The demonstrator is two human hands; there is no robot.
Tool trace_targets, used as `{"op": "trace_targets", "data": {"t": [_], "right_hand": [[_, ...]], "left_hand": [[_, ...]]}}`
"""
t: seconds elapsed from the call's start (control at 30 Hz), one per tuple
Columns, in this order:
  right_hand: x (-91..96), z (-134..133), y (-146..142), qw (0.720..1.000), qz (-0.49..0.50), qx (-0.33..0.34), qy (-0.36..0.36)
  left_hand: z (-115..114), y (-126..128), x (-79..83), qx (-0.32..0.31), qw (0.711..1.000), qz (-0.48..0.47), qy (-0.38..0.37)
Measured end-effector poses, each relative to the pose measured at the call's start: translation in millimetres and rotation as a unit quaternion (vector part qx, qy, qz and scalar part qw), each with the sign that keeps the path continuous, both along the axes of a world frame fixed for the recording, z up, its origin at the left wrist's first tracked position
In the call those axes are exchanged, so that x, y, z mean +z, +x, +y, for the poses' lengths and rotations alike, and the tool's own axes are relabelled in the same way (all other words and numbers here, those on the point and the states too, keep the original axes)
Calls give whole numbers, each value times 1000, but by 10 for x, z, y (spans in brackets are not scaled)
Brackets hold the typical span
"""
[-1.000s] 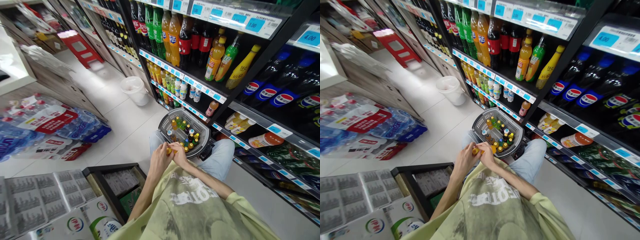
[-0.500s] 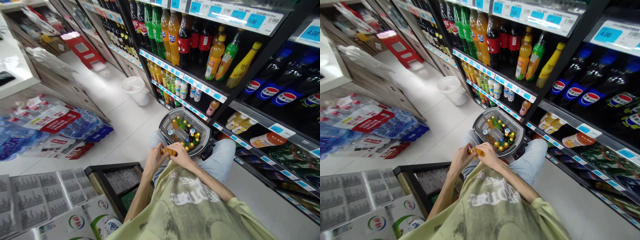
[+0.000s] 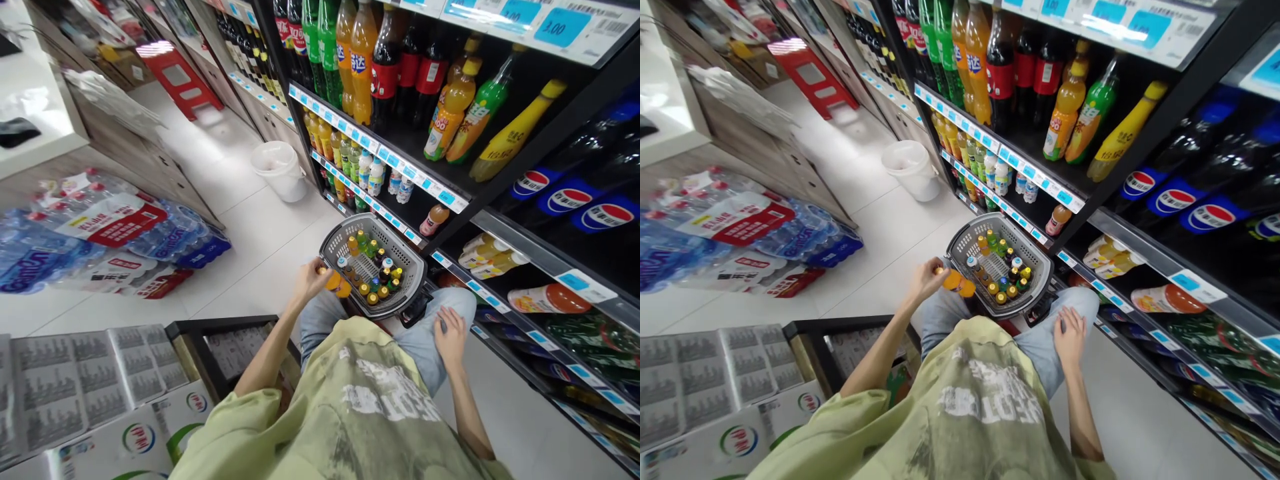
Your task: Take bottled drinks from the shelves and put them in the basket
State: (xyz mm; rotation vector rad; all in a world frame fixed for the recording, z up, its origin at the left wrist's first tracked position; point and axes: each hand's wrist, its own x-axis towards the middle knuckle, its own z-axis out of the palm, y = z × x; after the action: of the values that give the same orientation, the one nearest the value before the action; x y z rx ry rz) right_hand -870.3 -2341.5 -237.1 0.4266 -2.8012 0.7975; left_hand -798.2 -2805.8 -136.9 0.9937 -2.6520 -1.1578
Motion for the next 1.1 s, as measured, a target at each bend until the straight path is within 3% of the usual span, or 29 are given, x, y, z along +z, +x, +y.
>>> {"op": "trace_targets", "data": {"t": [0.23,0.47,0.63,0.9,1.1], "right_hand": [[-45,-45,24,996,39,-45,-59],[11,-1,61,997,30,-60,-49],[1,48,97,996,40,-57,-57],[46,76,142,996,26,-54,-63],[63,111,166,998,26,-47,-31]], "left_hand": [[-69,-798,-715,13,996,-9,84],[-42,-1474,-1425,39,992,-93,76],[-60,-1741,-1749,27,991,-121,48],[-228,-2025,-2154,-77,987,-137,21],[-315,-2134,-2566,-118,979,-169,0]]}}
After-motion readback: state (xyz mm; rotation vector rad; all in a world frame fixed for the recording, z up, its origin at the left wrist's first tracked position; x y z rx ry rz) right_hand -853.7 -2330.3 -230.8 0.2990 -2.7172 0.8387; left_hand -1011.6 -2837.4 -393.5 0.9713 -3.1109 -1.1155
